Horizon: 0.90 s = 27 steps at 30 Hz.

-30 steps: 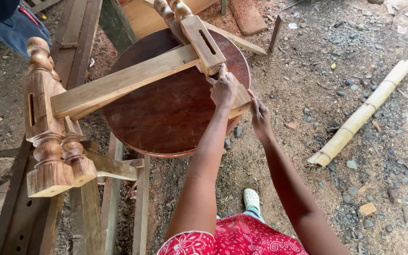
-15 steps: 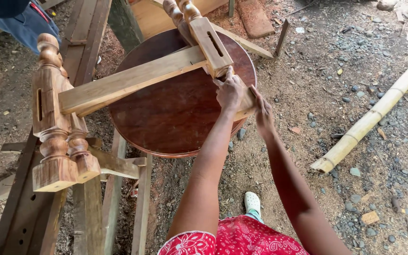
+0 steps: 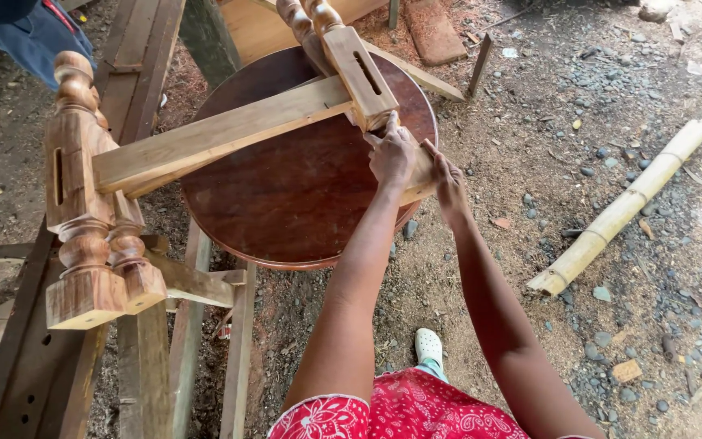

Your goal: Sanding the decorative wooden base of a table with a sanding block to smooth the surface.

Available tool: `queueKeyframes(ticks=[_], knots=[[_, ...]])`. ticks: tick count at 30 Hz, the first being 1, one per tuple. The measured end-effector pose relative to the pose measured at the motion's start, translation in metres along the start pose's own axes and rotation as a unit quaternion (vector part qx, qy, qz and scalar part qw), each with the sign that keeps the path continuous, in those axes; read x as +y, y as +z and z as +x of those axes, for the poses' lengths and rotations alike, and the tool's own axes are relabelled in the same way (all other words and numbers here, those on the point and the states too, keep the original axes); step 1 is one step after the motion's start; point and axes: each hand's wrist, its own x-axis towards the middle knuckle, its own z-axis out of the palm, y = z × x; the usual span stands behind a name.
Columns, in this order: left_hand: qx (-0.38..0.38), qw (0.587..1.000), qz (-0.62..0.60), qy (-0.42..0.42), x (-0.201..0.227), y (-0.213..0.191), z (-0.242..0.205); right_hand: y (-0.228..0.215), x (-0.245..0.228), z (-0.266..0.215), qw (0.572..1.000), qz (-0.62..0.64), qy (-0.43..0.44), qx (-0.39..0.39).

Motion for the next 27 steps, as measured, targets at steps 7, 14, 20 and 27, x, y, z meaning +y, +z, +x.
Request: queueKeyframes(ticks=[7, 14, 20, 27], knots=[[0.010, 1.000, -0.004, 0.005, 0.001, -0.001, -0.001, -0.019, 0.043, -0.028, 0.979, -0.006, -0.201, -0.023], [0.005, 1.000, -0.003, 0.000, 0.004, -0.004, -0.005, -0.022, 0.052, -0.011, 0.984, 0.024, -0.175, -0.006], [0.021, 0.999, 0.024, -0.001, 0.006, -0.009, -0.010, -0.004, 0.017, 0.018, 0.985, 0.042, -0.150, -0.072], [0.029, 1.000, -0.007, -0.006, 0.001, -0.007, -0.007, -0.026, 0.051, -0.021, 0.970, -0.018, -0.237, -0.048]])
